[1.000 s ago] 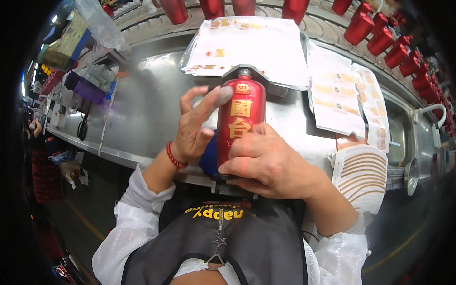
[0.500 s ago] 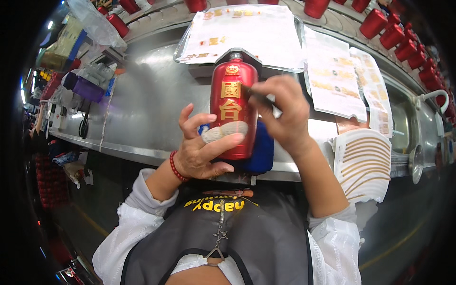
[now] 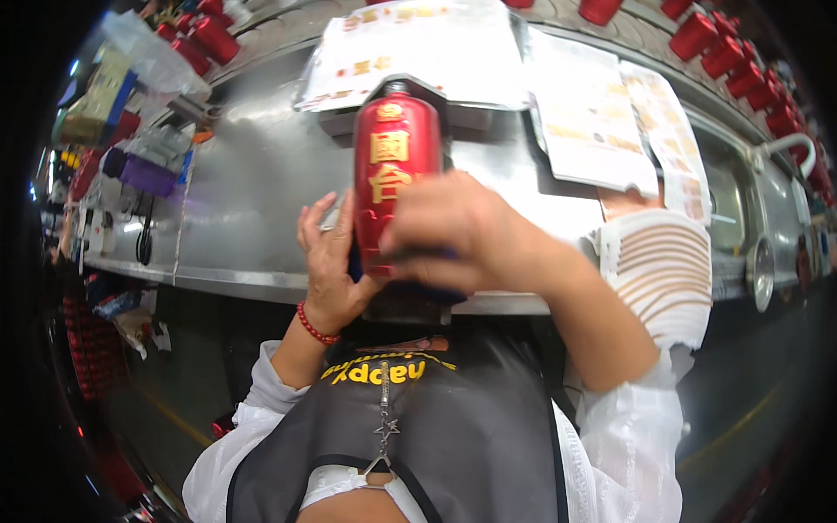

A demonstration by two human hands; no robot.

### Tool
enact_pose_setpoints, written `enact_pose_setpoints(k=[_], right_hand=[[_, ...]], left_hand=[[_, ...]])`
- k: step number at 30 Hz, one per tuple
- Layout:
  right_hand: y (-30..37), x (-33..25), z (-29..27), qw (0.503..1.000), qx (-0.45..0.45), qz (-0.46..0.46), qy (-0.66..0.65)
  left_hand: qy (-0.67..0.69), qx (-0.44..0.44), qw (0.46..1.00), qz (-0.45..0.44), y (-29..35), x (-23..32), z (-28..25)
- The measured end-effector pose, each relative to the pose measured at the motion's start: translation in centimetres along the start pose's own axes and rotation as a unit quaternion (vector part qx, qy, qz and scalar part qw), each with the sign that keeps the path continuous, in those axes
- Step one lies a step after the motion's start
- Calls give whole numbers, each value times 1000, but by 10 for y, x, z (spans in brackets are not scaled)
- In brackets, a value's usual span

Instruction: The person applies decorative labels to red cylindrical containers. They pick up a container, place a label on it, smooth it with a green tool, and then place the finished container on the floor. This process is repeated for multiple containers.

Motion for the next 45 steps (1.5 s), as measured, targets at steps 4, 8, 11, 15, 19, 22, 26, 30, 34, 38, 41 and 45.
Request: enact_pose_setpoints(k=[4,8,11,15,19,22,26,30,34,38,41,45], right_hand=[[-7,30,-39,974,194,45,111],[-2,3,-13,998,59,6,31],[62,96,-81,960,157,188,135],[199,264,-180,802,121,470,348],[249,345,-223,678,24,627,382],[244,374,-243,664,15,666,340],[219,387,-253,669,65,648,358],[233,401,-274,712,48,606,352],[225,397,-274,697,40,618,361],[208,355,-279,693,67,547,464],[157,295,-268,724,55,479,494],[98,192,-239,790,13,350,503]], left_hand=[[-39,5,999,24,-8,11,-8],[-6,20,999,32,-4,0,2],[31,36,998,44,-2,-1,6],[75,15,996,35,-3,-9,17],[73,-14,997,28,-2,-12,20],[73,-17,997,35,1,-14,20],[71,-18,997,19,3,-14,21],[86,-17,996,30,1,-15,22],[87,-23,995,38,-2,-12,19],[90,-9,994,63,-3,-11,20],[93,-11,993,65,-3,-12,15],[184,-17,981,62,-6,-16,2]])
Point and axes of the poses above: each hand's wrist, its own y-axis away from the middle knuckle, its own z-axis out of the palm, x = y × z, the point moved 8 cm from there along -y, towards the middle knuckle, and after that the axes turned 15 degrees about -x, right-handed, at the moved point
